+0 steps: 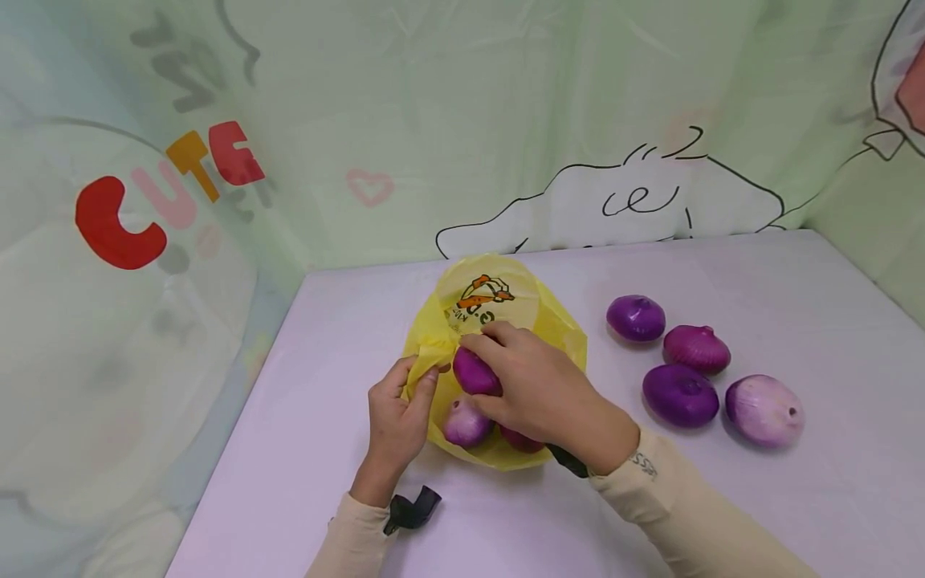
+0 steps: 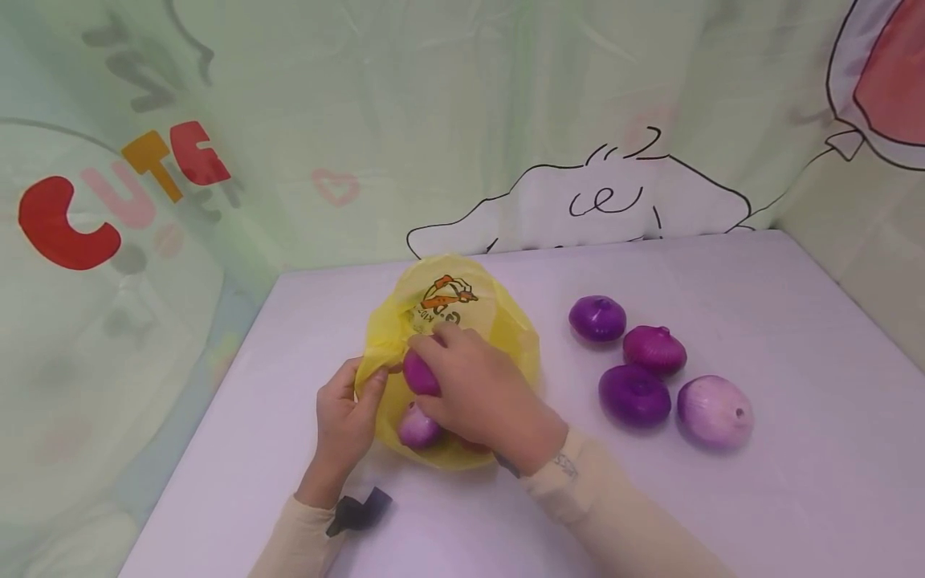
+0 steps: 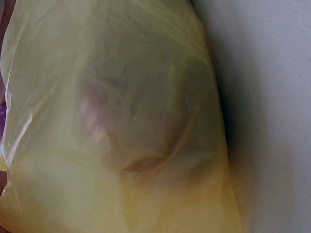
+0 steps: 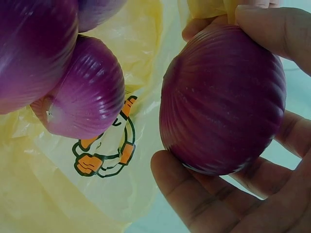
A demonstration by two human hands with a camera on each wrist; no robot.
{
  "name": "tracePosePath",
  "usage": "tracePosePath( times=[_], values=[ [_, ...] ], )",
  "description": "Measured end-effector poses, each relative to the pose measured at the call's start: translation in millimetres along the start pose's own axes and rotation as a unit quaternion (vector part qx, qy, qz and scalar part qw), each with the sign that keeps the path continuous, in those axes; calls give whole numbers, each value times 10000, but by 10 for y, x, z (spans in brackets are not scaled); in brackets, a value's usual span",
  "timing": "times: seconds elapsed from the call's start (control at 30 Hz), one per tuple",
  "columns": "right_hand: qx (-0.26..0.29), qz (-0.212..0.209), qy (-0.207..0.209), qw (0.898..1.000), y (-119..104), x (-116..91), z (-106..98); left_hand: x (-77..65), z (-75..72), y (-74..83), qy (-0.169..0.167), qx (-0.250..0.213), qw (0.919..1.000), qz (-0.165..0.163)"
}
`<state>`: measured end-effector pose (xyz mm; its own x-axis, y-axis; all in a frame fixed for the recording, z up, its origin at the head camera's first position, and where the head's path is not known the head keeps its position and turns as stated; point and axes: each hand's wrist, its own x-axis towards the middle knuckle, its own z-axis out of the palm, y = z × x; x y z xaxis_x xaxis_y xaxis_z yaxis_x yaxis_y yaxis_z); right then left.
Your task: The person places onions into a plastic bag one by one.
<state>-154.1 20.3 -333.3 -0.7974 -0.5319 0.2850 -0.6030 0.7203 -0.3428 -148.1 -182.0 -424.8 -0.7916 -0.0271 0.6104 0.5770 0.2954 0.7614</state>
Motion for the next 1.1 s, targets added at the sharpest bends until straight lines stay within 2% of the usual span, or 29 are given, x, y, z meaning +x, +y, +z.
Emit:
tracePosePath(
  times=[0.33, 1.1],
  values=[
    [-50, -122, -66, 9999, -19, 65, 63, 1, -10, -1, 116, 152, 9998, -7],
    [-122, -9, -340, 9993, -3, 138, 176, 0, -18, 33, 168, 214, 9995, -161]
  ],
)
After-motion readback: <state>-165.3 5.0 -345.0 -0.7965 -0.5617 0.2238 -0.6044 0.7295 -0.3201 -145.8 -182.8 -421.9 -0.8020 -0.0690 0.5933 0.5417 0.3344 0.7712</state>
